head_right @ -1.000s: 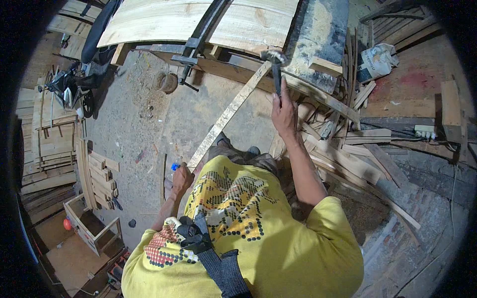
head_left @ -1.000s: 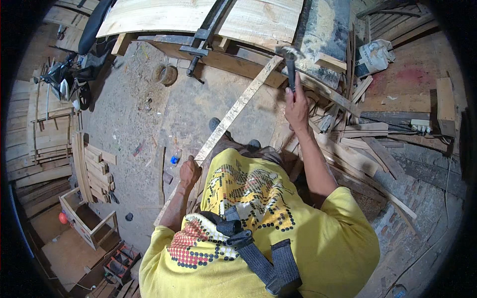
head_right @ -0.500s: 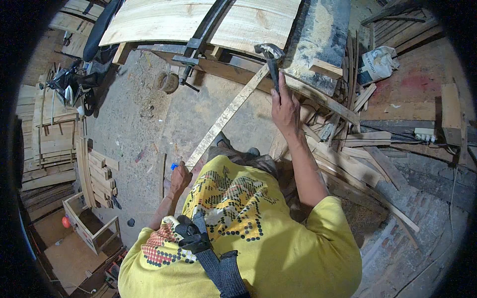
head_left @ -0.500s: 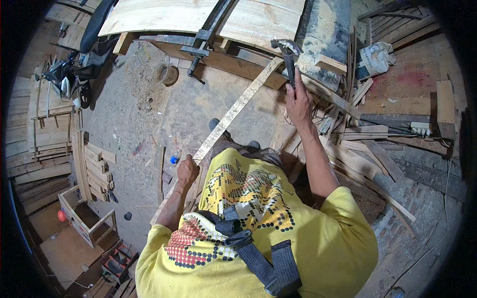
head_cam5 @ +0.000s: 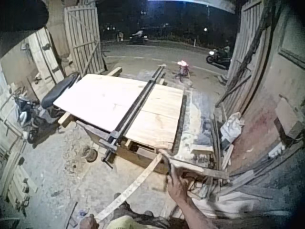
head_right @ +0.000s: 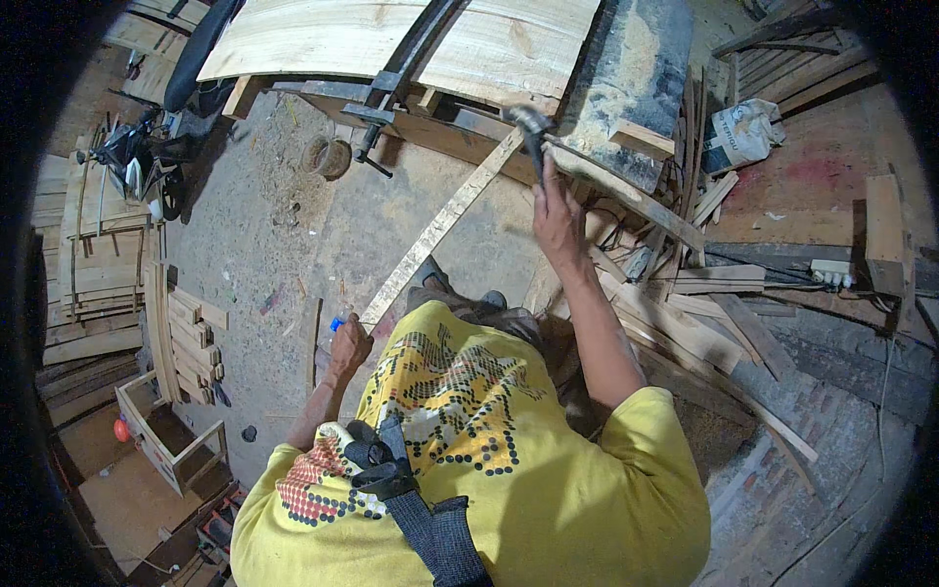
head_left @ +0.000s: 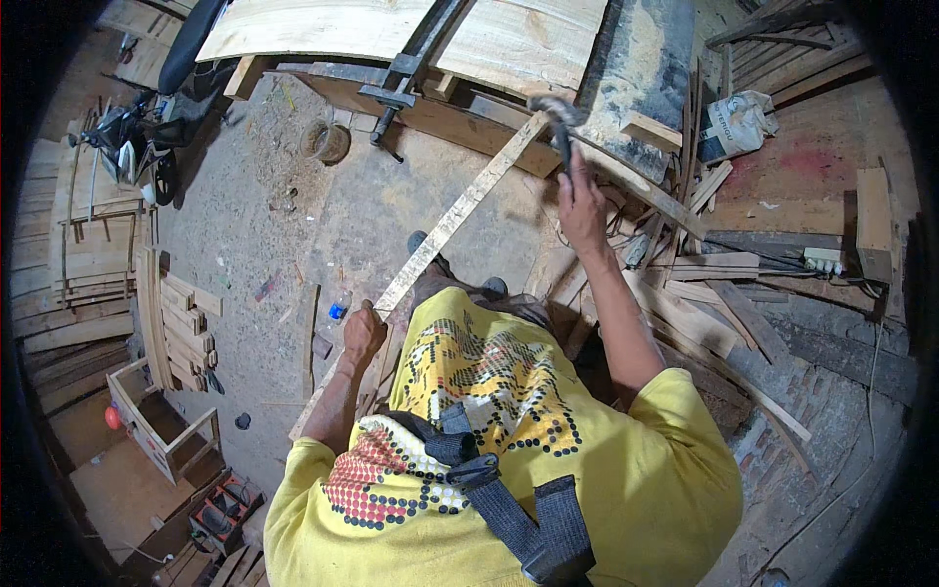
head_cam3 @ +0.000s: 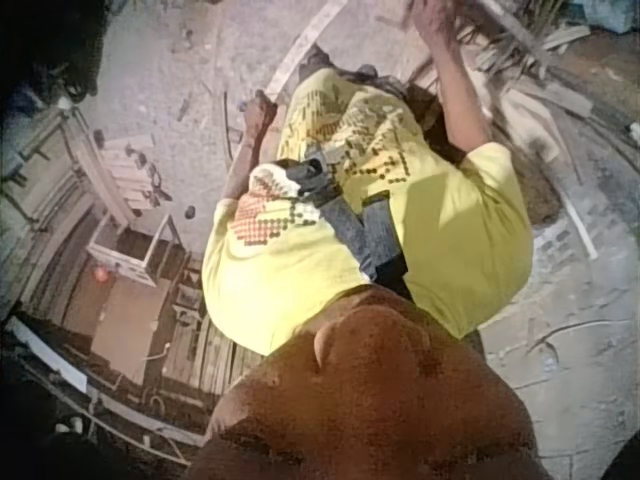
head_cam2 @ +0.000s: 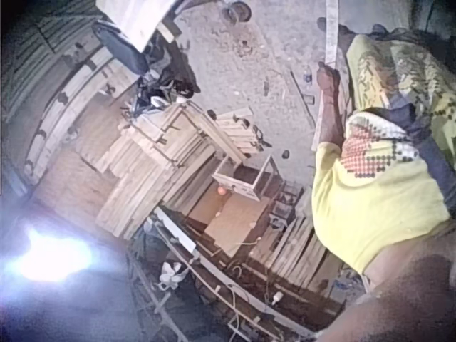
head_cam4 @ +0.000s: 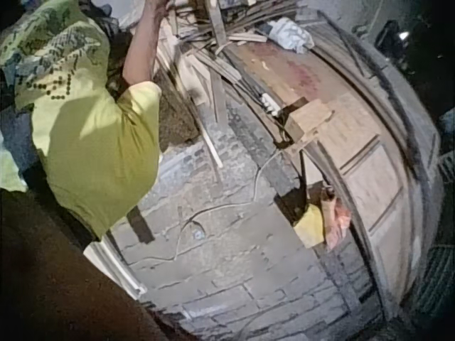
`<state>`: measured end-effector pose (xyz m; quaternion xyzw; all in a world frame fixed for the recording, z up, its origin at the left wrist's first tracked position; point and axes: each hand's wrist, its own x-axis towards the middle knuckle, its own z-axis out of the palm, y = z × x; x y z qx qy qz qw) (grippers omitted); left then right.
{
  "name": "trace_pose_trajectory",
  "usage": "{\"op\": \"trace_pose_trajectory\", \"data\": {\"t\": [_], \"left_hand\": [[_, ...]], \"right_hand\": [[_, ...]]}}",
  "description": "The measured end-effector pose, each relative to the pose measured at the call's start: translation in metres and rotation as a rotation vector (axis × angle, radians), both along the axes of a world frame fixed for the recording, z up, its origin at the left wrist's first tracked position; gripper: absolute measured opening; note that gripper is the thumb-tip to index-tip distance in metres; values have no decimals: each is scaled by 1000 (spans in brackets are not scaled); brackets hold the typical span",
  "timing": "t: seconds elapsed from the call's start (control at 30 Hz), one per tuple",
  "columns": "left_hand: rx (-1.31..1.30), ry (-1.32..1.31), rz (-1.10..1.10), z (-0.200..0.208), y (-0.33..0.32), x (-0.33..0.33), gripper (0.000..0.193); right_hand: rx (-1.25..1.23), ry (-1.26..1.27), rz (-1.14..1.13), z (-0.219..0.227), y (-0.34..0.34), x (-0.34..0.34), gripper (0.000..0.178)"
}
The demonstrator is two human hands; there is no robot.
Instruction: Hammering wood pieces together to assemble a furniture component.
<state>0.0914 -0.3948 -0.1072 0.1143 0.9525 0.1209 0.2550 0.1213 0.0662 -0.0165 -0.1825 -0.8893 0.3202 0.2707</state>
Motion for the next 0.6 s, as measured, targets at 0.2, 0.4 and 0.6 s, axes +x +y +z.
{"op": "trace_pose_trajectory", "data": {"t": [0.2,0.4,0.6], "left_hand": [[25,41,-21,-13,-16,14,38],[70,46,-44,-15,-13,3,35],[79,133,-63,4,-7,3,29]], "right_hand": [[-227,-379,-57,-2,0,19,57],[-157,115,-62,34,-10,4,57],[103,20,70,-10,-30,23,59]]}}
